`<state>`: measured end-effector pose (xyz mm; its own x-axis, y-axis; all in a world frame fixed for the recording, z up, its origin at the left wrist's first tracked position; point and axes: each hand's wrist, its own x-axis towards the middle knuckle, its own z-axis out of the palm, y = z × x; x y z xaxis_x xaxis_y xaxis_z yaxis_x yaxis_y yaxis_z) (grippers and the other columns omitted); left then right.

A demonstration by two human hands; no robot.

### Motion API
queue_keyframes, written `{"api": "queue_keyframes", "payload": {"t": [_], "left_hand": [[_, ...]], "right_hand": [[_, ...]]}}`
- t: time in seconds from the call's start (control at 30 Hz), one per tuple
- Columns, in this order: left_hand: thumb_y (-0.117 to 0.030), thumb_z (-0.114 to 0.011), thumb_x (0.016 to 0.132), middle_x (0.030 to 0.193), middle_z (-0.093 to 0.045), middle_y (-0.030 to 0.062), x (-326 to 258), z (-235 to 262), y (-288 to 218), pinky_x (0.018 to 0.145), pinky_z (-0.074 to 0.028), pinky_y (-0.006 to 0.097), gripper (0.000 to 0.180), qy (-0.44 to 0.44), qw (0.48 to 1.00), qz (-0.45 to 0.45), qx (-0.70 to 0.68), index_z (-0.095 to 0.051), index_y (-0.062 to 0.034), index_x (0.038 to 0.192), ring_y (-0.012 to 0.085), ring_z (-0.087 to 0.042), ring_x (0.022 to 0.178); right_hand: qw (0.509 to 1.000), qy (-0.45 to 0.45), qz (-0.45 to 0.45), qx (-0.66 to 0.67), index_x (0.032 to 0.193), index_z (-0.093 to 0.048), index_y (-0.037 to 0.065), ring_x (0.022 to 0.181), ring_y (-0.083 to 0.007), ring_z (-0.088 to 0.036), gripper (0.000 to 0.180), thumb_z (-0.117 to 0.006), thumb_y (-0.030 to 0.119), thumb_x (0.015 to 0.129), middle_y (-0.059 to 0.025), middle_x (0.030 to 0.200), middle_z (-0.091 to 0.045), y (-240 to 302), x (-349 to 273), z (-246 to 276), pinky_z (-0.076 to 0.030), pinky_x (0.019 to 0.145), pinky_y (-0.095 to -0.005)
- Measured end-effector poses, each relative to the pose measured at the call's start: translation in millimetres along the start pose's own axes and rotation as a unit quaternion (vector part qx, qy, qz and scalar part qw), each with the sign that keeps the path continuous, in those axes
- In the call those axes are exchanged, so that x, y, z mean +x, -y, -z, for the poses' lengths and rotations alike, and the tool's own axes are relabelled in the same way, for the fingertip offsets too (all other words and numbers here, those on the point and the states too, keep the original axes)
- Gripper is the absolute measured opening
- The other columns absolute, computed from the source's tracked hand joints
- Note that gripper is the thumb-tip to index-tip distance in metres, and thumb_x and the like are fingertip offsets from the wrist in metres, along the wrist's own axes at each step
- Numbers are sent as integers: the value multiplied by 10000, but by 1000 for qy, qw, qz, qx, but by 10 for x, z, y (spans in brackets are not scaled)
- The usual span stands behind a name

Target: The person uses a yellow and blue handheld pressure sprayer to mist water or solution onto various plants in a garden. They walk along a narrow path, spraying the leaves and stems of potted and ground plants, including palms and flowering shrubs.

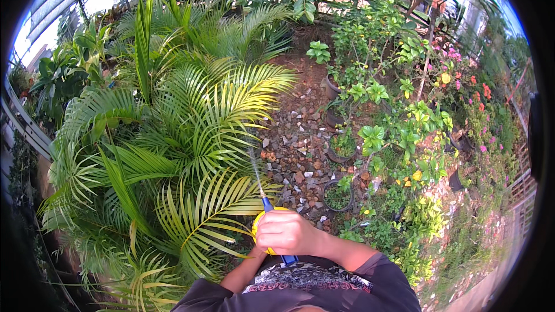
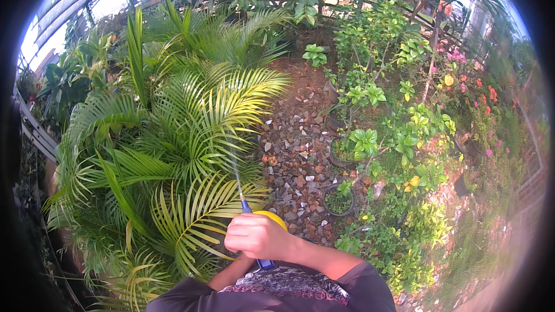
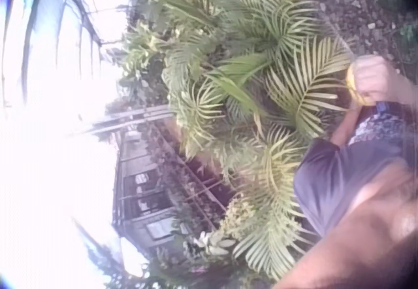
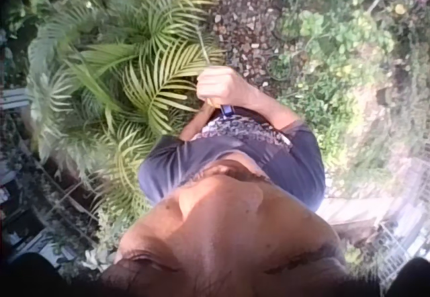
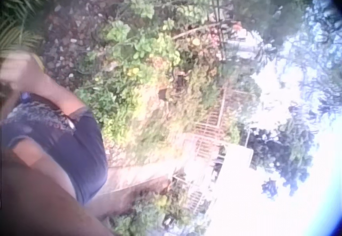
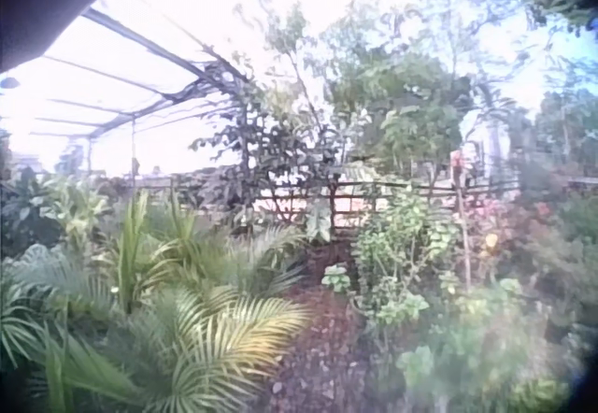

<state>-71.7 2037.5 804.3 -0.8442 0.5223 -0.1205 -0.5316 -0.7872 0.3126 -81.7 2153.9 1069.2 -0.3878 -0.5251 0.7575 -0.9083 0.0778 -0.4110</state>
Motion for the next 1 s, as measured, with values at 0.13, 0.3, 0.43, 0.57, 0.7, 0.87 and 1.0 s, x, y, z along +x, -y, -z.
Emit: {"api": "queue_keyframes", "payload": {"t": [0.13,0.3,0.43,0.57,0.7,0.87,1.0], "left_hand": [[-178,-596,940,1223,-601,86,-14,-230,-6,931,-530,373,362,13,999,-43,23,-548,-49,1275,191,-612,1071],[-281,-560,929,1236,-595,105,-14,7,28,959,-508,399,423,11,999,-43,13,-541,-49,1282,224,-601,1096],[-650,-426,863,1282,-588,173,60,634,169,1006,-466,503,764,-16,997,10,-69,-499,-60,1342,334,-587,1158],[-722,-420,838,1304,-580,170,123,451,271,990,-473,515,839,-60,996,17,-59,-479,-76,1370,344,-595,1149],[-718,-422,848,1322,-563,163,172,237,320,1000,-461,518,829,-50,996,-6,-68,-467,-83,1380,345,-580,1164],[-712,-425,861,1344,-543,154,195,164,327,1012,-446,522,816,-56,993,-22,-101,-451,-92,1391,348,-561,1183],[-707,-427,871,1362,-527,146,215,97,368,1021,-434,525,807,-54,989,-8,-138,-438,-99,1401,349,-546,1198]], "right_hand": [[968,-131,-208,-53,1216,-530,74,1015,-327,-572,542,-719,58,709,-142,1152,-502,28,-147,21,-495,860,-400],[855,130,-498,-66,1393,-409,88,1048,-355,-607,831,-797,377,717,-176,1192,-550,329,-459,233,-491,890,-430],[810,122,-574,25,1445,-292,57,978,-395,-651,837,-709,425,819,-220,1079,-646,466,-612,327,-513,870,-426],[796,-125,-533,258,1495,-163,25,997,-287,-662,892,-728,220,832,-192,1250,-578,384,-874,64,-500,903,-387],[833,-96,-452,304,1503,-168,11,1206,-227,-526,918,-745,140,800,-156,1388,-459,274,-881,49,-368,1053,-347],[874,-6,-401,274,1494,-221,-16,1346,-196,-374,903,-712,87,743,-141,1443,-397,54,-738,187,-267,1122,-337],[884,101,-358,284,1516,-204,21,1305,-209,-441,925,-674,65,720,-162,1440,-427,-136,-817,285,-322,1107,-344]]}}
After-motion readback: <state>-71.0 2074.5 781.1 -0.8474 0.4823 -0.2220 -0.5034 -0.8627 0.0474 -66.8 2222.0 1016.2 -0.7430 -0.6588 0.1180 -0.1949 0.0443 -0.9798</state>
